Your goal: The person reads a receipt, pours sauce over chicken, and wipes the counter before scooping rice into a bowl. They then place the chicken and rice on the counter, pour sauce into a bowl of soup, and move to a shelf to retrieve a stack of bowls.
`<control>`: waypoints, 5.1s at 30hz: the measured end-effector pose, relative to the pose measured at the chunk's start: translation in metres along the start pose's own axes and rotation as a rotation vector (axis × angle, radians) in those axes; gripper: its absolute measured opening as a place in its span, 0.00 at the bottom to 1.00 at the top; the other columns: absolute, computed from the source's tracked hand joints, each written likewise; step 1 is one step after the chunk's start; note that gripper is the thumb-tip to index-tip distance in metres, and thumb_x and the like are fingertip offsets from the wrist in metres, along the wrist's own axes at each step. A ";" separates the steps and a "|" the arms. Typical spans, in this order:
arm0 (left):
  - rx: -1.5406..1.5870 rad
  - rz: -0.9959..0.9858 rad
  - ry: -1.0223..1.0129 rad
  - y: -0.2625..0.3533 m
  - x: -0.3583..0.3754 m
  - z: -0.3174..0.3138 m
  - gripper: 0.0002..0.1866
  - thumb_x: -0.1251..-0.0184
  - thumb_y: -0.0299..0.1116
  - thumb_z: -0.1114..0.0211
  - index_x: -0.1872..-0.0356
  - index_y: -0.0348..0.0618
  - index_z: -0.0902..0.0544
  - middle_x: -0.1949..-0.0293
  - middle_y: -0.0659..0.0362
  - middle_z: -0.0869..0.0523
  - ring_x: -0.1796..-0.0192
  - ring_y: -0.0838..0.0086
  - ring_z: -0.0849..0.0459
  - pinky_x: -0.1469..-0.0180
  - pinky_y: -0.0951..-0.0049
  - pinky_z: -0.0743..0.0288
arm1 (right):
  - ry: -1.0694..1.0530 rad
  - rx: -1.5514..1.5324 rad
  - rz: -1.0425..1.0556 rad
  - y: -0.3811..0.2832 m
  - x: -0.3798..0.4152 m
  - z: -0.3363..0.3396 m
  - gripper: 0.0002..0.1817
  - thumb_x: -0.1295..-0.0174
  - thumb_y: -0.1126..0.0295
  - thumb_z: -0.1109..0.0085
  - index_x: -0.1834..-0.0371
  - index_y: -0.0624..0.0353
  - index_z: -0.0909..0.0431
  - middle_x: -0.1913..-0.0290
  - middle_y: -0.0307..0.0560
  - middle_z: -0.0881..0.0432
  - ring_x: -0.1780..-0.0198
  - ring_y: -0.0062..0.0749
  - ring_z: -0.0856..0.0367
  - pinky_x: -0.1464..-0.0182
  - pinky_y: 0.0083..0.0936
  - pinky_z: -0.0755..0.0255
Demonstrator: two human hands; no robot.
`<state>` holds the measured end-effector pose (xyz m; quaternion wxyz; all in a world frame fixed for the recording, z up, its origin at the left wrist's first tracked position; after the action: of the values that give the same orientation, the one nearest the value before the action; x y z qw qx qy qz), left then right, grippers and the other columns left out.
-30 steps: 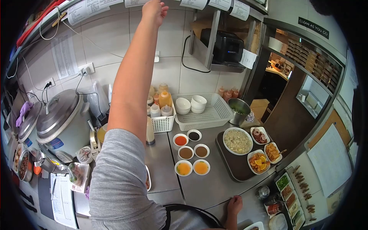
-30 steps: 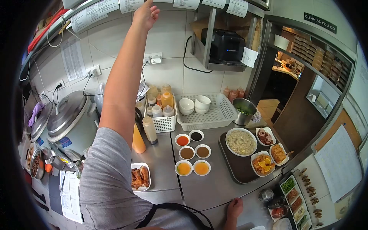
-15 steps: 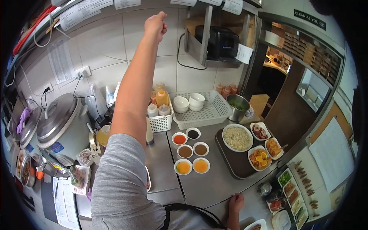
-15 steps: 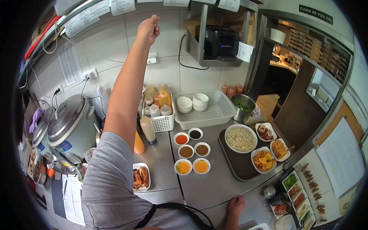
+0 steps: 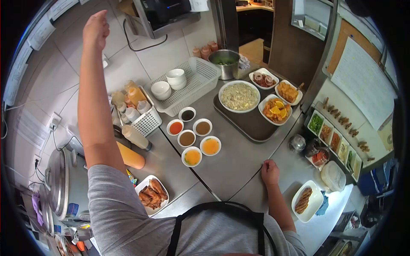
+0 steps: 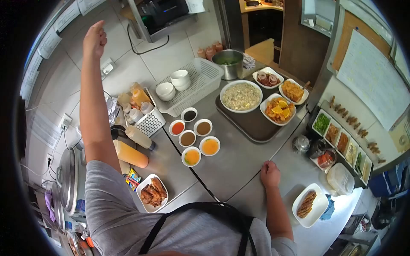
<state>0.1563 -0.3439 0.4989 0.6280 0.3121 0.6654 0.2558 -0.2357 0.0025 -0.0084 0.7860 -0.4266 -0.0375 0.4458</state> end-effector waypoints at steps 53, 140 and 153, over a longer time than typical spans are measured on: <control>-0.533 0.441 0.173 -0.003 0.372 0.207 0.10 0.38 0.33 0.51 0.60 0.39 0.27 0.77 0.66 0.29 0.76 0.85 0.32 0.74 0.84 0.37 | -0.131 0.122 0.099 -0.001 -0.001 -0.019 0.07 0.47 0.69 0.51 0.71 0.62 0.29 0.73 0.50 0.25 0.71 0.39 0.26 0.67 0.30 0.33; 0.111 1.089 0.248 -0.145 0.617 0.192 0.20 0.46 0.28 0.57 0.49 0.37 0.37 0.70 0.54 0.23 0.80 0.77 0.23 0.78 0.80 0.25 | -0.469 0.090 1.877 -0.430 0.138 -0.172 0.19 0.54 0.75 0.53 0.56 0.46 0.30 0.62 0.43 0.30 0.55 0.37 0.34 0.48 0.37 0.44; 0.129 1.087 0.261 -0.145 0.616 0.193 0.20 0.45 0.29 0.56 0.48 0.37 0.37 0.70 0.54 0.23 0.81 0.77 0.23 0.78 0.81 0.25 | -0.502 0.109 1.886 -0.439 0.145 -0.170 0.16 0.55 0.74 0.52 0.60 0.46 0.29 0.63 0.41 0.30 0.55 0.35 0.33 0.47 0.37 0.44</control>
<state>0.3246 0.0023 -0.0392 0.2979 0.6138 0.4952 0.5378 0.2199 -0.1038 0.1468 0.0949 -0.1374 0.1733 0.9706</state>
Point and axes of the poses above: each hand's wrist, its own x-axis away from the middle knuckle, its own z-axis out of the back of the hand, y = z × x, the point moved 9 cm from there along -x, towards the middle knuckle
